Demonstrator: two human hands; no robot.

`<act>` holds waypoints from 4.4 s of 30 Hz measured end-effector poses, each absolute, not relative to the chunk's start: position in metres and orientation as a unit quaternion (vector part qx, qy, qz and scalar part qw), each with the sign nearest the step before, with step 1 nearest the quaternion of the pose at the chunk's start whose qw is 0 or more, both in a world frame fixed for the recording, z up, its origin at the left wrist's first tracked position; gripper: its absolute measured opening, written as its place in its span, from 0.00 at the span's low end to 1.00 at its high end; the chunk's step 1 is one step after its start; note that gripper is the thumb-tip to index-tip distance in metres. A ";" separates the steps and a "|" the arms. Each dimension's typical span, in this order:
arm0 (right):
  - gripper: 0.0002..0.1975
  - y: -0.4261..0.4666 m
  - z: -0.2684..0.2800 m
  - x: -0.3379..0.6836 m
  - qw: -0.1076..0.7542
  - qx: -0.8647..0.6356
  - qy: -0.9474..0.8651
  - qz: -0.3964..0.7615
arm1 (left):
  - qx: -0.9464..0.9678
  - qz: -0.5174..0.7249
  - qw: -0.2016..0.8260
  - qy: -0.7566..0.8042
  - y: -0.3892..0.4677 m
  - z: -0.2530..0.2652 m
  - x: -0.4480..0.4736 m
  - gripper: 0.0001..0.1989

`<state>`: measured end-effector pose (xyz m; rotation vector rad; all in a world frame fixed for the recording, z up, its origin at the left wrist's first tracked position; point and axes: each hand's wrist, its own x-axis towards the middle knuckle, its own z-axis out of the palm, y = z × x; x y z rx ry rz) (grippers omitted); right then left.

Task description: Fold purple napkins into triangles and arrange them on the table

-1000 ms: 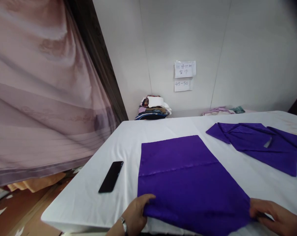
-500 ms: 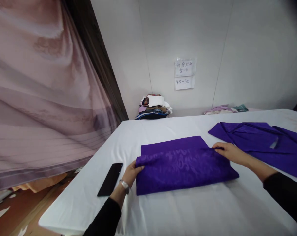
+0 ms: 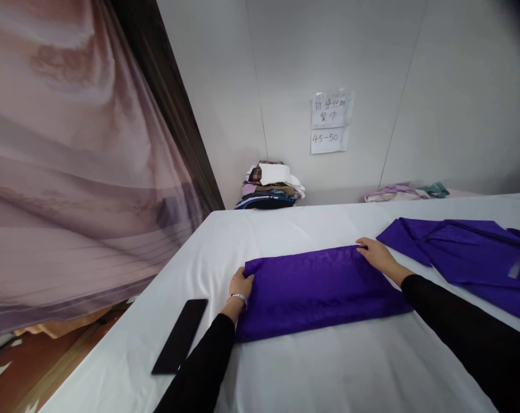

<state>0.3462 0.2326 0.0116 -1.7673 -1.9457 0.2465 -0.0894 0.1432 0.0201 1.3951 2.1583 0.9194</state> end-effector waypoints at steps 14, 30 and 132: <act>0.17 0.254 -0.010 0.327 0.239 -0.684 -0.685 0.081 | 0.509 0.202 0.103 0.830 0.140 0.018 -0.074 0.18; 0.20 0.265 -0.038 0.337 0.220 -0.691 -0.688 0.021 | 0.490 0.154 0.085 0.854 0.136 0.018 -0.079 0.19; 0.19 0.224 0.016 0.324 0.208 -0.753 -0.619 0.074 | 0.655 0.136 -0.020 0.743 0.084 -0.012 -0.074 0.23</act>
